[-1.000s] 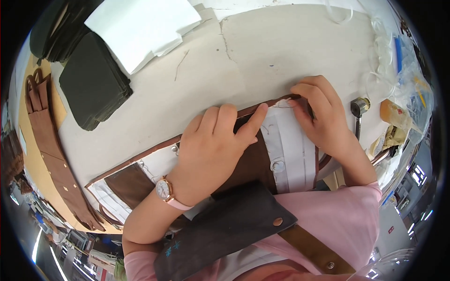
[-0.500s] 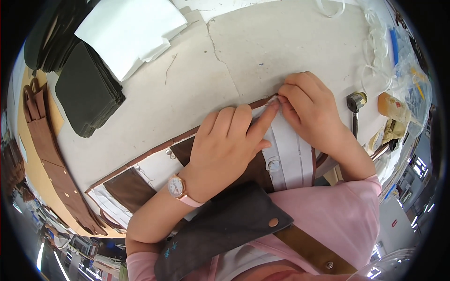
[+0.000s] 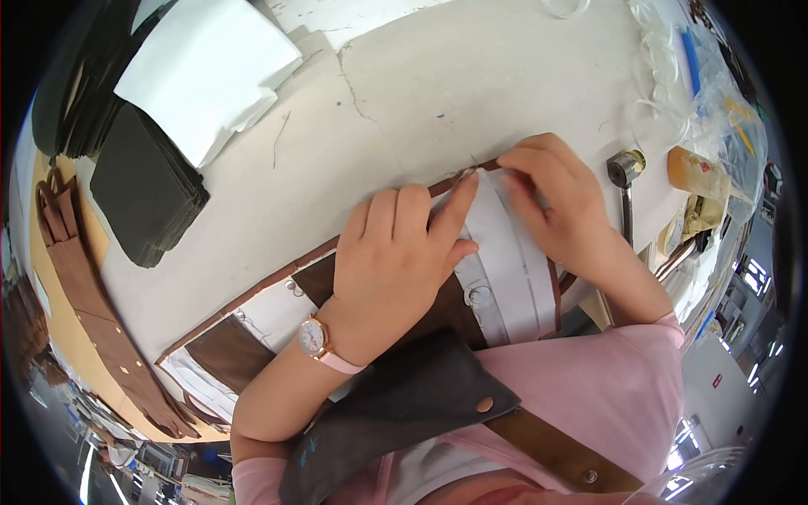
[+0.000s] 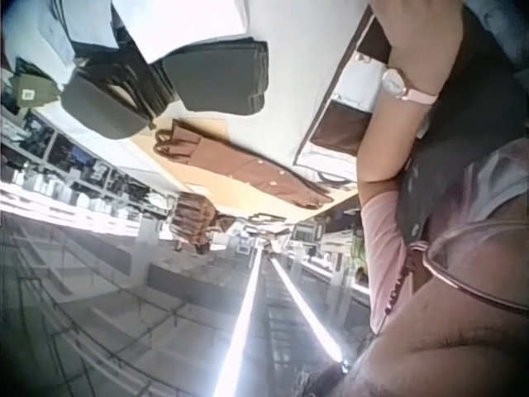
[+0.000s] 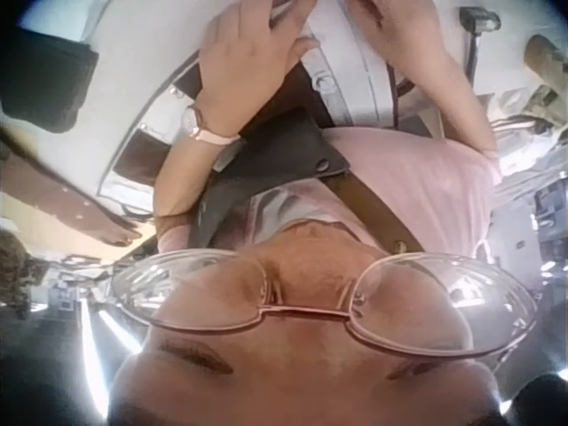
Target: Applying adhesive lining and strips to leather bag components on a workshop table.
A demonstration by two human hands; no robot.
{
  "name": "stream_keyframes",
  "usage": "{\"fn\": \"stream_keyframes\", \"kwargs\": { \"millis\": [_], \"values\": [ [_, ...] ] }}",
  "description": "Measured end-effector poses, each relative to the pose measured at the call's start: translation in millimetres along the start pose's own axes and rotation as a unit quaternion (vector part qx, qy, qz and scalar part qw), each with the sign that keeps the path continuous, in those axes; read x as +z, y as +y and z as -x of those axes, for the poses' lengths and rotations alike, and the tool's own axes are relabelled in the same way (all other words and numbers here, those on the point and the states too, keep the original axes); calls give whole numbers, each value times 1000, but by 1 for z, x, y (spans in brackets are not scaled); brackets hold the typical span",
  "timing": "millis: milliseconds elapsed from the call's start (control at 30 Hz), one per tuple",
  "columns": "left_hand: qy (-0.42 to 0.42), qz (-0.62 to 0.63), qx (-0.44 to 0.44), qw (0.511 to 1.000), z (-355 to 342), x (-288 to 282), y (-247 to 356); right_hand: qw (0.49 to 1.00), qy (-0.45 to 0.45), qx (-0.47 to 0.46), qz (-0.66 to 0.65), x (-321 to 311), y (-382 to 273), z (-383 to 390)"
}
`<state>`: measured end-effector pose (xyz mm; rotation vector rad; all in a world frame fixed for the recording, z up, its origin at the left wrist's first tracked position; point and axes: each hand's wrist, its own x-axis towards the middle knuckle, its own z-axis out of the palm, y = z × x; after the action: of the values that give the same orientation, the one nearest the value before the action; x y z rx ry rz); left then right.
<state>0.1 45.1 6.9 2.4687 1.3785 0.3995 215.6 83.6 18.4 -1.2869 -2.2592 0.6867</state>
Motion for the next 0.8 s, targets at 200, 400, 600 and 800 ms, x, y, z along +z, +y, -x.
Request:
{"fn": "stream_keyframes", "kwargs": {
  "millis": [200, 400, 600, 800],
  "values": [
    [5, -33, 10, 999, -1, 4, -1, 987, -16, -98, 123, 10, 3, -10],
    [19, -23, 10, 1000, 1, 8, -3, 964, -72, -119, 226, 10, -12, -13],
    [22, -16, 19, 999, 2, 6, -5, 956, -52, -121, 263, 10, -7, -24],
    [-5, 42, 7, 999, -4, -1, -8, 985, 62, -84, 136, -3, -14, -5]
  ]
}}
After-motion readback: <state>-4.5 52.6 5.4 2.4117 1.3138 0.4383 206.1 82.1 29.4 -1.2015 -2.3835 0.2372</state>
